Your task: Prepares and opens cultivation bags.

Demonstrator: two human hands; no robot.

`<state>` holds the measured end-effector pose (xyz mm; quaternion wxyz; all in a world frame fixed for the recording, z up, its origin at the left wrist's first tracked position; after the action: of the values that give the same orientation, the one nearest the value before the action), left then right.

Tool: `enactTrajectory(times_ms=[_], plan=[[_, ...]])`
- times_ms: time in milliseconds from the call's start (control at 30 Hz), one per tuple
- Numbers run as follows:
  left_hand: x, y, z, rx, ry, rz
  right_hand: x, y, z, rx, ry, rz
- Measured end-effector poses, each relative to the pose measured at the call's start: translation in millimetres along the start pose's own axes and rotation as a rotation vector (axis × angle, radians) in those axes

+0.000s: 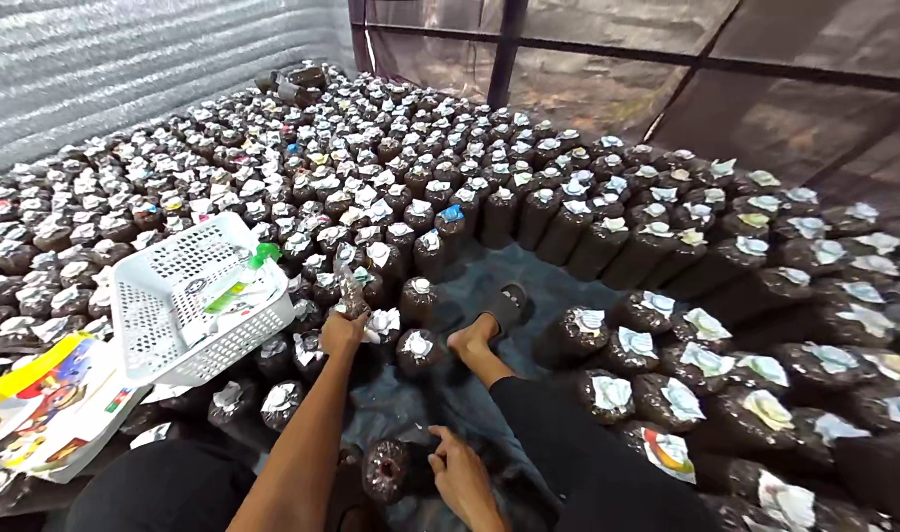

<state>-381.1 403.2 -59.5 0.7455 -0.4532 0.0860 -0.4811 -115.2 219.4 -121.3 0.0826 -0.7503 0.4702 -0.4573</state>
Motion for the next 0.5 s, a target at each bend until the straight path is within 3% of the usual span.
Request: enactTrajectory(times_ms=[100, 200, 333, 500], plan=[[-1, -2, 2, -0.026, -0.044, 0.009, 1, -5, 3, -0.019, 0.008, 0.016], [11, -19, -8, -0.037, 0.046, 0.068, 0, -9, 0, -0.068, -0.038, 0.067], [70, -41, -25, 0.117, 0.294, -0.003, 5, -15, -16, -0.508, -0.178, 0.099], [181, -30, -35, 0.537, 0.506, -0.338, 31, -15, -69, -1.123, -0.328, -0.253]])
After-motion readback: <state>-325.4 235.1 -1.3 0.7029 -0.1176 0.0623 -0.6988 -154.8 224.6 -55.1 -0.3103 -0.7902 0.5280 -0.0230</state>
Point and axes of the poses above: each hand's wrist, its own x-axis away from the middle knuckle, its own y-axis out of the palm, z = x × y, the point moved 9 cm from there along -x, towards the middle knuckle, and after that the axes turned 2 degrees about y, right-handed, at the moved point
